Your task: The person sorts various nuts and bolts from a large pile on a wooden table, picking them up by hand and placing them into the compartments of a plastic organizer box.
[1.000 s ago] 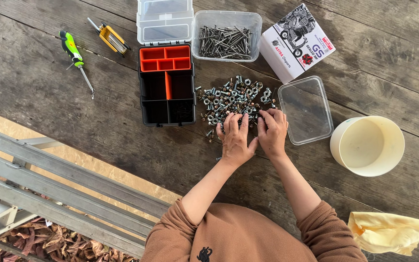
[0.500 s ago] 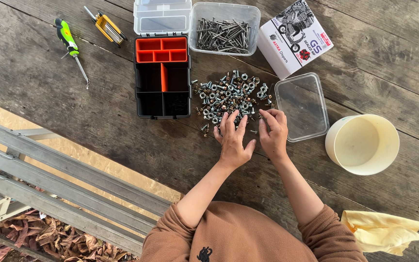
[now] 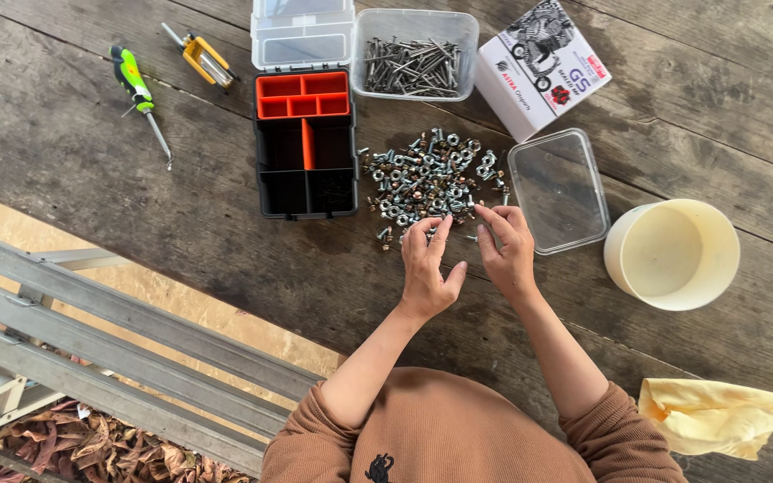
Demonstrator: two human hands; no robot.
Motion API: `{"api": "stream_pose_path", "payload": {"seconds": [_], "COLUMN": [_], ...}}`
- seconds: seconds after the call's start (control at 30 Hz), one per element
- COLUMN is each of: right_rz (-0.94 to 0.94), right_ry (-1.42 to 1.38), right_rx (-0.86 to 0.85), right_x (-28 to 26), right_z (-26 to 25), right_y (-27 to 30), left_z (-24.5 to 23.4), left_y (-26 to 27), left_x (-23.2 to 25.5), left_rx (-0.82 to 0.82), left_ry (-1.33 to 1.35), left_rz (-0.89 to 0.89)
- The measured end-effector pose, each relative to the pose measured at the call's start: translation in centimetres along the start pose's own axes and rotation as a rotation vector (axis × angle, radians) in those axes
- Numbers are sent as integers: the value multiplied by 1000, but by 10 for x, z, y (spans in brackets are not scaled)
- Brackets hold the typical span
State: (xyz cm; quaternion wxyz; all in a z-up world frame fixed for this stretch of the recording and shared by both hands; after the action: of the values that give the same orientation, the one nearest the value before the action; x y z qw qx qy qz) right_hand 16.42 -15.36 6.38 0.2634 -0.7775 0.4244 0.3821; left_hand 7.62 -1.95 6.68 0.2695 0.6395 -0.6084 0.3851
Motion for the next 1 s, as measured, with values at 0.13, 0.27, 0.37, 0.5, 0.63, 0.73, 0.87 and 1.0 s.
{"api": "stream_pose_path", "payload": {"seconds": [0.13,0.27,0.37,0.5,0.63,0.73,0.87,1.0], "right_rz": [27,32,32,17,2,8,2,-53], "right_ry": [-29,-80,-125,-119,-129,-141,-139,-134], "right_rx": [-15,-18,-23,-38,-33,-42,-58,-61], "right_x": [-11,-25,-32,-43,-55,-63,-76,-92], "right_z": [17,30,38,52,64,76,90,103], "right_y": [-7,-12,-17,-25,-34,-39,-47,-55], "left_z": [-18,-31,-39,-53,-71,-86,-103,-118], "left_y": [3,1,1,2,1,2,4,6], "left_x": [-10,-24,-33,-42,-49,-56,-67,-78], "left_rx": [-11,-56,-83,-99,-110,-111,-119,-121], "left_ry": [50,143,204,298,326,324,331,315], "left_rz": [-11,-7,-9,-24,-31,-40,-61,-73]}}
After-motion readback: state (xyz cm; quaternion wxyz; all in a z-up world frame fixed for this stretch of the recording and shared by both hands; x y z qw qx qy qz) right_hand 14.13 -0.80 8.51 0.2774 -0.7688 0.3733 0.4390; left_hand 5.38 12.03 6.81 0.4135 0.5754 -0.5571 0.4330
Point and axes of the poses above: each hand's wrist, its own y-axis away from the middle knuckle, its own z-axis out of the palm, x = y × z, the point moved 9 cm from there along -y, towards the middle knuckle, and after that the axes turned 11 degrees about -x, right-handed, at the moved point
